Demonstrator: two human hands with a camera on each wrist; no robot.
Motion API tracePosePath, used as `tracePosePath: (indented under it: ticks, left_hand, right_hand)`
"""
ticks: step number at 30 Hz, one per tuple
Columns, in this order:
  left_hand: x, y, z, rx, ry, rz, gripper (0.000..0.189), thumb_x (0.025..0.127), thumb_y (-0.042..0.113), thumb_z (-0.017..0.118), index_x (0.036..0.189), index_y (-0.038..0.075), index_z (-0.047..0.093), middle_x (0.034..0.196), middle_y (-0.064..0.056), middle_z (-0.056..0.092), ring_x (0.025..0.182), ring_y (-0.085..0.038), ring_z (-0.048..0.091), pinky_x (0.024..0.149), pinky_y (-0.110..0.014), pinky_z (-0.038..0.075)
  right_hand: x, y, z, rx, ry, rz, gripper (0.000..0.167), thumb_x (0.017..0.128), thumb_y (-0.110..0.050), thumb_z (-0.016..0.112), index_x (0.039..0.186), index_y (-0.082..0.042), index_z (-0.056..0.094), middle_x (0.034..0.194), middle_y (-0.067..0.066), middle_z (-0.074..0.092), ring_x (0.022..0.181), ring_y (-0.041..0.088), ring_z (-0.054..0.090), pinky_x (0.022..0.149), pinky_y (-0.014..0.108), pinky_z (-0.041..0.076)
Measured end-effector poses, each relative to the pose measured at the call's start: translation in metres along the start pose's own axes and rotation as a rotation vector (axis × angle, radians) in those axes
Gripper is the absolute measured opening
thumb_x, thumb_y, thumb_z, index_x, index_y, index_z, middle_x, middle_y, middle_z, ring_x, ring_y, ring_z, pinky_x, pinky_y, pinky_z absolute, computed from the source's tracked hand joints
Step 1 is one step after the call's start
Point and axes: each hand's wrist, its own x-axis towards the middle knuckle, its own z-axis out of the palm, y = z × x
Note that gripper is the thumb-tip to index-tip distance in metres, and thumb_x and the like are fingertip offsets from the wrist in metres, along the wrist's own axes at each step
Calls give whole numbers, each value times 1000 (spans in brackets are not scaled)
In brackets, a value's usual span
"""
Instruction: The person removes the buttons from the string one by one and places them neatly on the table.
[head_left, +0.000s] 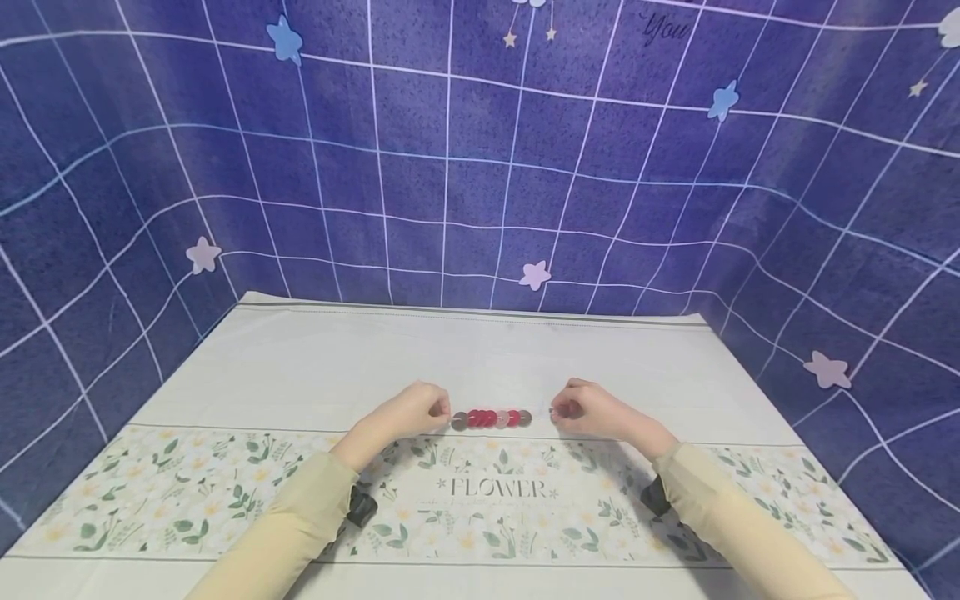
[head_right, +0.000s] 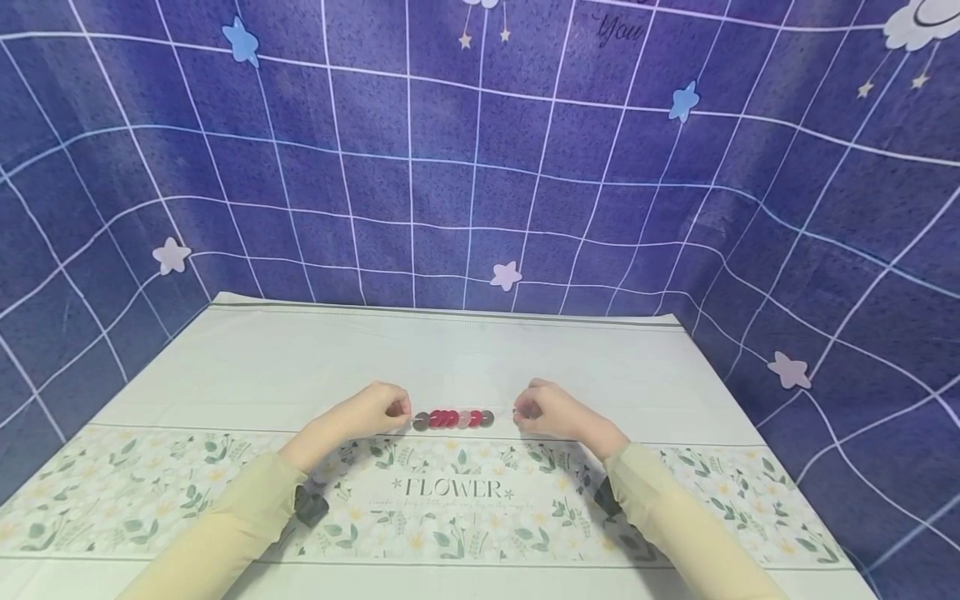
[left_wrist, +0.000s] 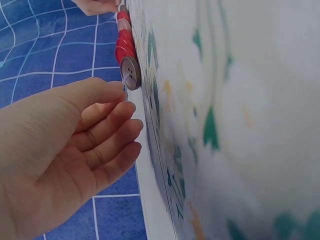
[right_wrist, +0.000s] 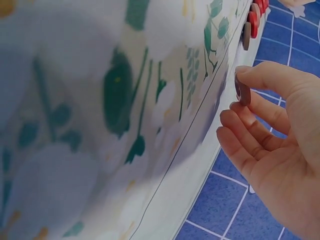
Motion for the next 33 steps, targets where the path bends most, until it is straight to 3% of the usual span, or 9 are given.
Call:
tracePosePath:
  ticks: [33]
  left_hand:
    - [-2, 1, 1, 0, -3, -49, 8, 80, 9, 67, 75, 13, 62, 76, 3, 63, 77, -12, 60, 80, -35, 53]
  right_hand:
    - [-10, 3, -1, -58, 11, 28, 13, 85, -11, 65, 96, -6, 68, 85, 2, 61, 78, 15, 58, 74, 29, 52]
